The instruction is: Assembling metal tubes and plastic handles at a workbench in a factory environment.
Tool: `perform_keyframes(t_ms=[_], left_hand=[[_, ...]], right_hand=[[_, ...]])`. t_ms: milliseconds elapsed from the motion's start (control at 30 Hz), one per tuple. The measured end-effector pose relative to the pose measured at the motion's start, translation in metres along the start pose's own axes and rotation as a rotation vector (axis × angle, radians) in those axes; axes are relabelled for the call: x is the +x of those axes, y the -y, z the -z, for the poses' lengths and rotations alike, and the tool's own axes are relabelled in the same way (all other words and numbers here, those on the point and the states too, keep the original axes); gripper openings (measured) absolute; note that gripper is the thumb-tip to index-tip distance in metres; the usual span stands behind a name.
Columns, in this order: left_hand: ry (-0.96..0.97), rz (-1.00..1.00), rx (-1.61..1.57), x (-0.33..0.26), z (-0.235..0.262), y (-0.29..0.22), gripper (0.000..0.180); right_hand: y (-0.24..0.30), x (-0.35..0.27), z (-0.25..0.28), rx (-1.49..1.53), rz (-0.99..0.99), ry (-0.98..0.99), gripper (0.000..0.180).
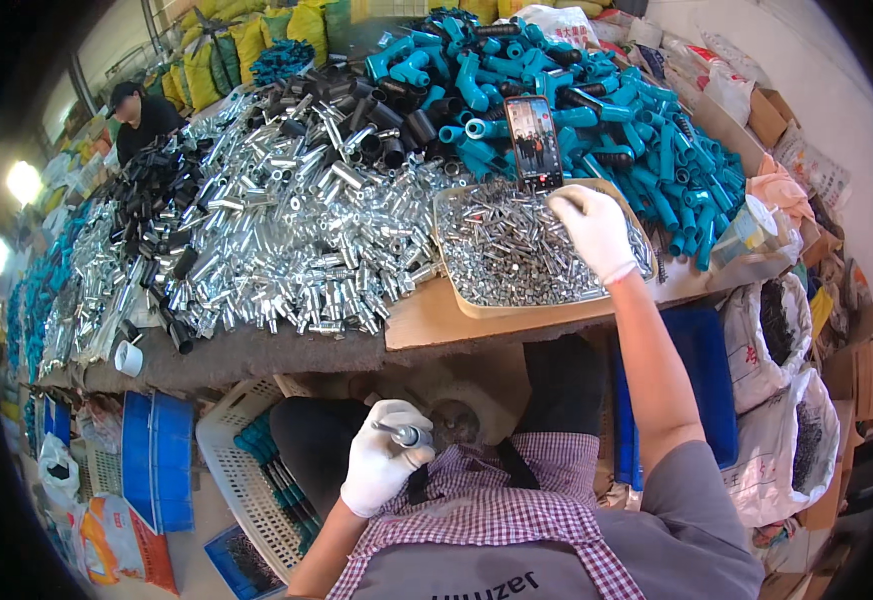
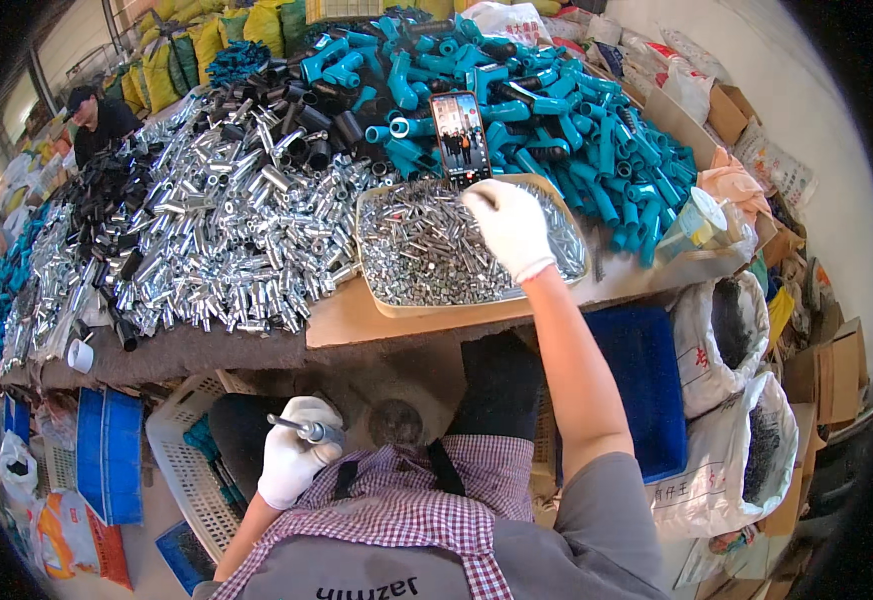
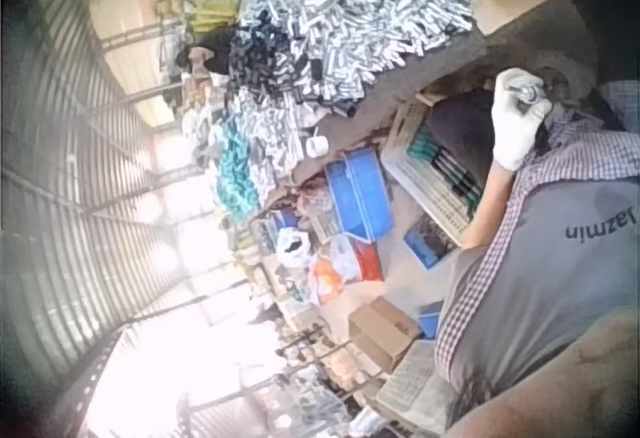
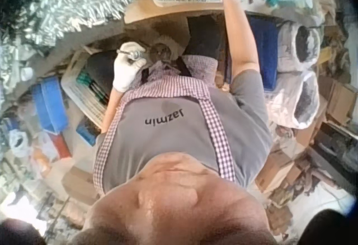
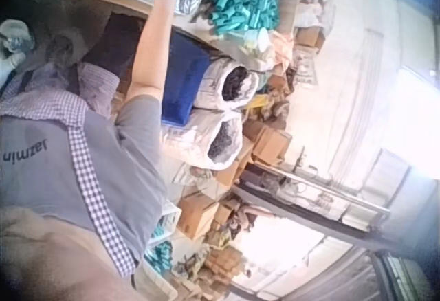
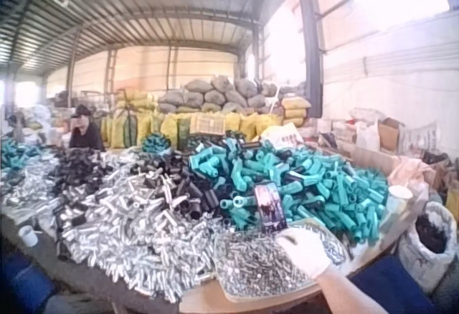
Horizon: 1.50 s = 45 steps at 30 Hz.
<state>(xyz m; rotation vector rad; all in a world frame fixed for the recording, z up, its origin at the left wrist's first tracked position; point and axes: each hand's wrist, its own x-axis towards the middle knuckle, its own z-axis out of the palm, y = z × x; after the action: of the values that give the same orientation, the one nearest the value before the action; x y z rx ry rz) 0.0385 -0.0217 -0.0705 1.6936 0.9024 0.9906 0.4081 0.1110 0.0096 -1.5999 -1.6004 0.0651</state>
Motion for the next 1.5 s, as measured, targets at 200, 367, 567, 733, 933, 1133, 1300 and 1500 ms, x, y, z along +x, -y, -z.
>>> perform_keyframes(t_ms=[200, 367, 567, 733, 933, 1133, 1300, 1500], left_hand=[[0.199, 0.067, -0.260, -0.005, 0.014, -0.002, 0.040], [0.151, 0.092, -0.102, -0.007, 0.016, -0.012, 0.054], [0.123, -0.025, 0.099, -0.010, 0.016, -0.015, 0.048], [0.010, 0.062, 0.028, -0.014, 0.016, -0.010, 0.049], [-0.062, 0.151, -0.153, -0.006, 0.012, -0.019, 0.064], [-0.092, 0.180, -0.149, -0.007, 0.010, -0.016, 0.064], [-0.088, 0.194, -0.215, -0.008, 0.012, -0.019, 0.059], [-0.190, 0.189, -0.251, -0.004, 0.010, -0.017, 0.077]], right_hand=[[-0.030, 0.051, -0.019, -0.229, 0.056, 0.001, 0.029], [-0.019, 0.077, -0.039, -0.358, -0.119, 0.113, 0.040], [-0.041, 0.087, -0.043, -0.024, -0.165, 0.119, 0.032], [-0.005, 0.070, -0.042, 0.115, -0.028, -0.060, 0.029], [-0.006, 0.064, -0.052, 0.093, 0.058, -0.160, 0.021], [0.002, 0.049, -0.051, 0.152, 0.087, -0.186, 0.015], [0.006, 0.040, -0.053, 0.311, 0.035, -0.243, 0.014], [0.031, 0.043, -0.036, 0.690, -0.121, -0.337, 0.017]])
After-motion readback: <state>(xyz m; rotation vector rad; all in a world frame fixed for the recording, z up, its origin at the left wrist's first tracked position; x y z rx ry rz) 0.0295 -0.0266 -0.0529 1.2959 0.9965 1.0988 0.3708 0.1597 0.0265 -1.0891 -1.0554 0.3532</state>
